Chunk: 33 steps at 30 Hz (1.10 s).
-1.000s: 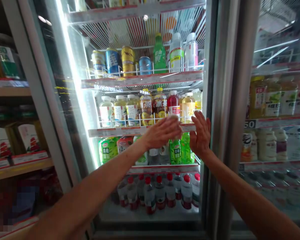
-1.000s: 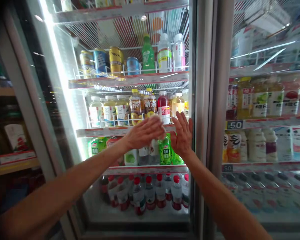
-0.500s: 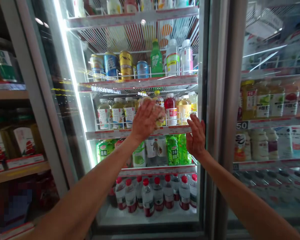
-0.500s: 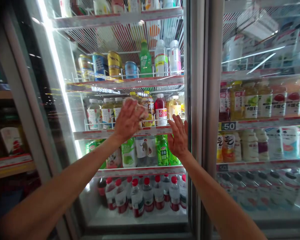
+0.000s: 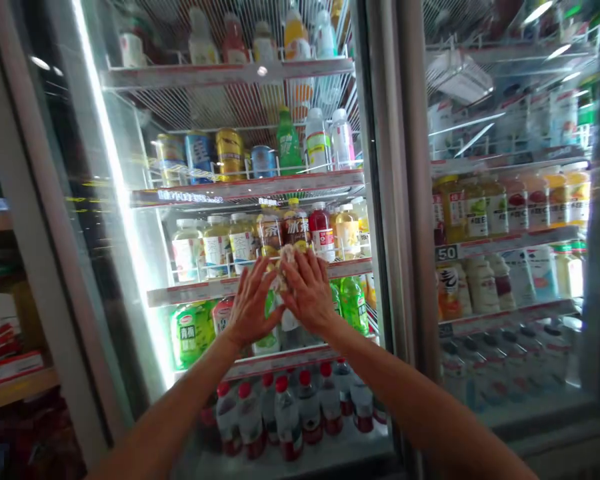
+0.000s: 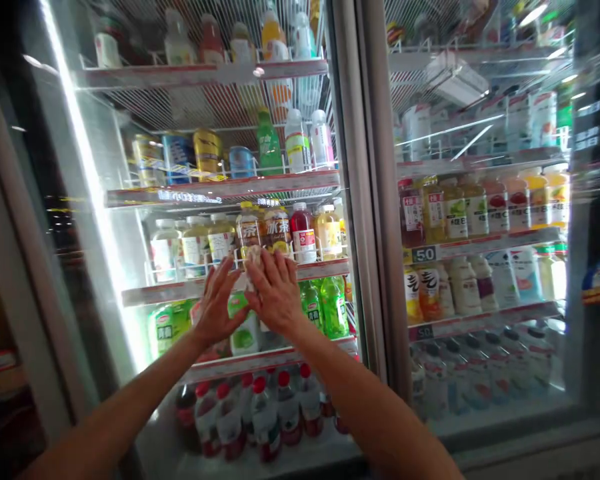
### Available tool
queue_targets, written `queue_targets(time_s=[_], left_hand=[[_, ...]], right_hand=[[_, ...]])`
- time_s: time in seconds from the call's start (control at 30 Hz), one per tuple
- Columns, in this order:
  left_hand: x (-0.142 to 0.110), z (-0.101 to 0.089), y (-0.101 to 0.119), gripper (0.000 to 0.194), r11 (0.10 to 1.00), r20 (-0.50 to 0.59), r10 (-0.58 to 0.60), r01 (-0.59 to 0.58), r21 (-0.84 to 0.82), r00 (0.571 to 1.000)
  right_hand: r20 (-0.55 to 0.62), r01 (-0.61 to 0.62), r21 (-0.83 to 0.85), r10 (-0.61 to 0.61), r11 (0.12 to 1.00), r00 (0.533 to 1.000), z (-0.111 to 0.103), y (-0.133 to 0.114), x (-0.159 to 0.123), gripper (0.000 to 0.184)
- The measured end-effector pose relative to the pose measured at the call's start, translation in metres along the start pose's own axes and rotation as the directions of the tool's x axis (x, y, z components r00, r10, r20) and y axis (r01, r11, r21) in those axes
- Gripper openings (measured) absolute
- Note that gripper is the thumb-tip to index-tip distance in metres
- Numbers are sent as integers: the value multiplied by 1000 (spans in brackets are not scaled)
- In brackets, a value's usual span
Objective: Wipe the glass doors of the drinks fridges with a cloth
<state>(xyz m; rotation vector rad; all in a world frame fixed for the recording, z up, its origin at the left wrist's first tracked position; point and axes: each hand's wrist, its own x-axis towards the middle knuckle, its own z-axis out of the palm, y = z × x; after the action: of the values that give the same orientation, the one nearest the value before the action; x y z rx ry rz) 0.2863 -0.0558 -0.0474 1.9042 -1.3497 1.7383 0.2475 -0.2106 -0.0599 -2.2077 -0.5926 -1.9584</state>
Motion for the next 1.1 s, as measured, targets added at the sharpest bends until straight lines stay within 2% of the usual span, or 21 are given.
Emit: queue_targets(time_s=[0.1,0.17,0.2,0.23,0.3,0.37,0.43,0.5,0.53,0.57,0.6,0.67,0.7,0.77,0.83,0.9,0.93,0.97,1.03,1.07,1.1], left_hand=[[-17,-1,-12,64,965,-107,-206,220,143,973],[-22,3,-13,63,944,-95,-237,252,211,967],[-24,5,-13,63,943,-77,-229,240,228,970],[-24,6,-12,64,944,-70,-220,231,235,973],[-24,10,-8,65,943,-91,-219,235,237,971],[-25,12,-3,67,939,-113,-230,251,235,966],[-29,13,2,68,937,-105,-228,248,245,968],[-34,14,7,70,938,-73,-210,222,266,975],[-36,14,9,71,938,-59,-198,207,277,978],[-37,14,10,72,938,-50,-189,195,286,981],[-39,14,11,72,937,-47,-181,187,293,982],[-40,14,11,72,935,-56,-177,185,302,983],[-41,14,11,72,934,-63,-177,188,303,982],[-45,15,12,72,937,-64,-176,187,294,982],[-53,16,15,71,946,-44,-175,180,269,984],[-65,18,20,71,951,-14,-181,178,252,983],[-72,19,23,71,951,-1,-184,178,251,983],[-79,20,26,72,951,13,-187,178,253,982],[-92,20,31,72,952,43,-186,170,254,982],[-98,20,32,71,954,55,-185,166,250,981],[-102,19,34,71,956,67,-184,163,243,981]], right_hand=[[86,137,-154,-125,979,988,2,9,5,45],[60,175,-199,-167,964,984,-8,37,23,45],[-4,139,-210,-143,968,990,-16,56,36,46],[-99,26,-211,-47,977,994,-25,77,50,48],[-256,-148,-169,101,974,961,-43,115,71,50],[-301,-211,-137,163,968,940,-54,132,67,51],[-280,-215,-146,168,966,945,-56,123,30,53],[-227,-174,-181,131,968,965,-53,98,-29,56],[-181,-118,-196,82,973,980,-51,85,-58,59],[-84,-27,-194,11,981,996,-49,76,-81,61],[-33,39,-196,-46,980,998,-47,72,-95,62],[-35,73,-204,-82,976,996,-47,77,-89,62],[-71,33,-212,-49,977,996,-47,84,-72,61],[-232,-124,-209,74,970,970,-47,99,-31,59],[-298,-175,-195,112,965,948,-43,101,-8,63],[-176,-63,-207,26,976,984,-35,84,-25,67],[-63,43,-201,-57,979,996,-31,70,-46,66],[64,170,-179,-161,969,985,-28,57,-71,62],[260,430,-69,-400,900,879,-27,38,-113,50],[313,486,-31,-453,873,835,-29,36,-124,47],[326,492,-20,-460,870,826,-32,38,-126,46]])
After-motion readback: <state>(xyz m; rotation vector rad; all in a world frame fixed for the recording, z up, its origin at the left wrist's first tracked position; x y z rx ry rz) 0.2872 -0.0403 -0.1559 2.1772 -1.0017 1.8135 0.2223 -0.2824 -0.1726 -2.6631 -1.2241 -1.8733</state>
